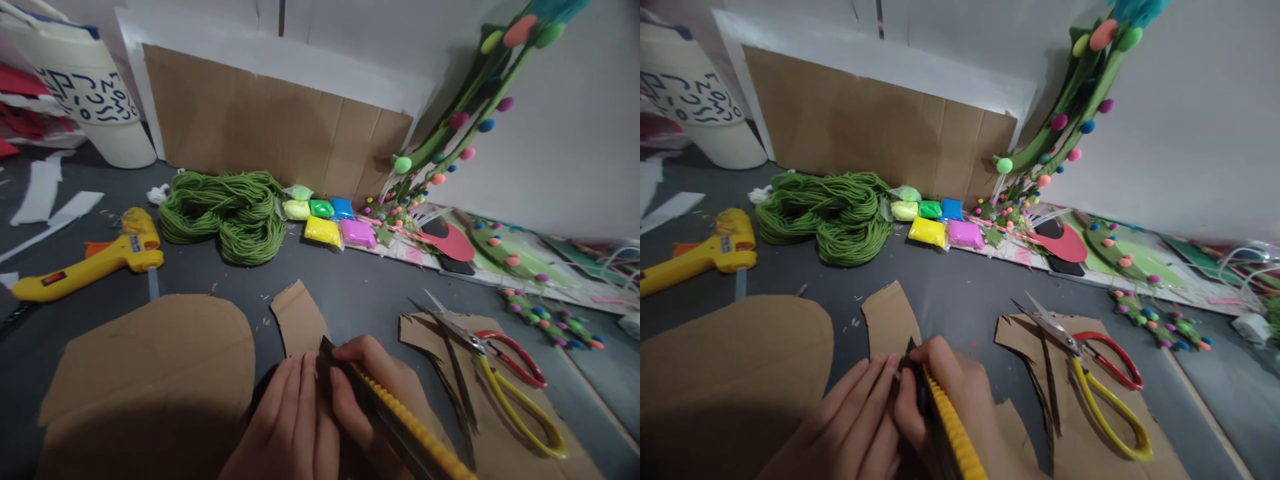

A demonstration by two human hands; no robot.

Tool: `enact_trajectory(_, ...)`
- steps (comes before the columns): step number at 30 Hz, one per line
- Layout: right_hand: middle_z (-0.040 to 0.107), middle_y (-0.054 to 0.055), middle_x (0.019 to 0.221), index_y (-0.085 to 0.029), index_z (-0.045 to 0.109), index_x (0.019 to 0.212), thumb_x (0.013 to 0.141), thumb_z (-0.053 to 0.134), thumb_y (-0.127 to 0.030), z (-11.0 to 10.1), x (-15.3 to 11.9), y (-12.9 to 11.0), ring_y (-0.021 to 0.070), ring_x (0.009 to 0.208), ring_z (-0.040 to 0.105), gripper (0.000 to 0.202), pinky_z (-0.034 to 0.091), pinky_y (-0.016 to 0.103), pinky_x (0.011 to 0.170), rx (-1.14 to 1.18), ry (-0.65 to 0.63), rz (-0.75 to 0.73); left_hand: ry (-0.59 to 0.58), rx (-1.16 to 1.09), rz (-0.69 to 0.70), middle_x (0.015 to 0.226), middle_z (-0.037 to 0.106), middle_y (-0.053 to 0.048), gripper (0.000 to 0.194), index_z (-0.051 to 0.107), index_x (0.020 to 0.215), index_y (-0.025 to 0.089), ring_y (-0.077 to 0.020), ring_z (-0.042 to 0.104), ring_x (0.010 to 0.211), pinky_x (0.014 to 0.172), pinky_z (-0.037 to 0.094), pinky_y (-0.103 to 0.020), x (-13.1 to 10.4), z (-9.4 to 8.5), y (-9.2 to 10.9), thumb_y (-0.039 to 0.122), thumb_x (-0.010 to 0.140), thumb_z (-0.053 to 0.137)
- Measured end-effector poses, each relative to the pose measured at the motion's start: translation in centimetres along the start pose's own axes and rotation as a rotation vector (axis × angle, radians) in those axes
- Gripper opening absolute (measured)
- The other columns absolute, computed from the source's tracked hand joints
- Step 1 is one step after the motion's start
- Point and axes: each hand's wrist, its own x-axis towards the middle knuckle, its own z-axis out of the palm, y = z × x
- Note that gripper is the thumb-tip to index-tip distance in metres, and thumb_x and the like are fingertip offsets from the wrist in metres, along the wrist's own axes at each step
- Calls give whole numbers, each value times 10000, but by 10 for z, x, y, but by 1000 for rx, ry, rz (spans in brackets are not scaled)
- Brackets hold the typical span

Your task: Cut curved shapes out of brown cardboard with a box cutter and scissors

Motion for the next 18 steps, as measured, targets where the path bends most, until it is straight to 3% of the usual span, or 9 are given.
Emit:
enact_trajectory(11,485,-87,534,-209,524,778,843,501,-209,0,-1,3,63,420,433,68,326,163,417,35,-7,-6,2,-28,-13,1084,691,-254,332,556,1113,-12,-342,643,1074,952,518,-418,2,0,1,37,793,481)
enact_trajectory(18,496,-83,525,-208,519,753,842,502,-199,-1,0,0,67,425,455,91,347,154,428,-23,-22,-25,42,-41,7,1045,714,-232,331,587,1086,-8,-340,667,1029,911,545,-425,4,0,-1,16,794,434)
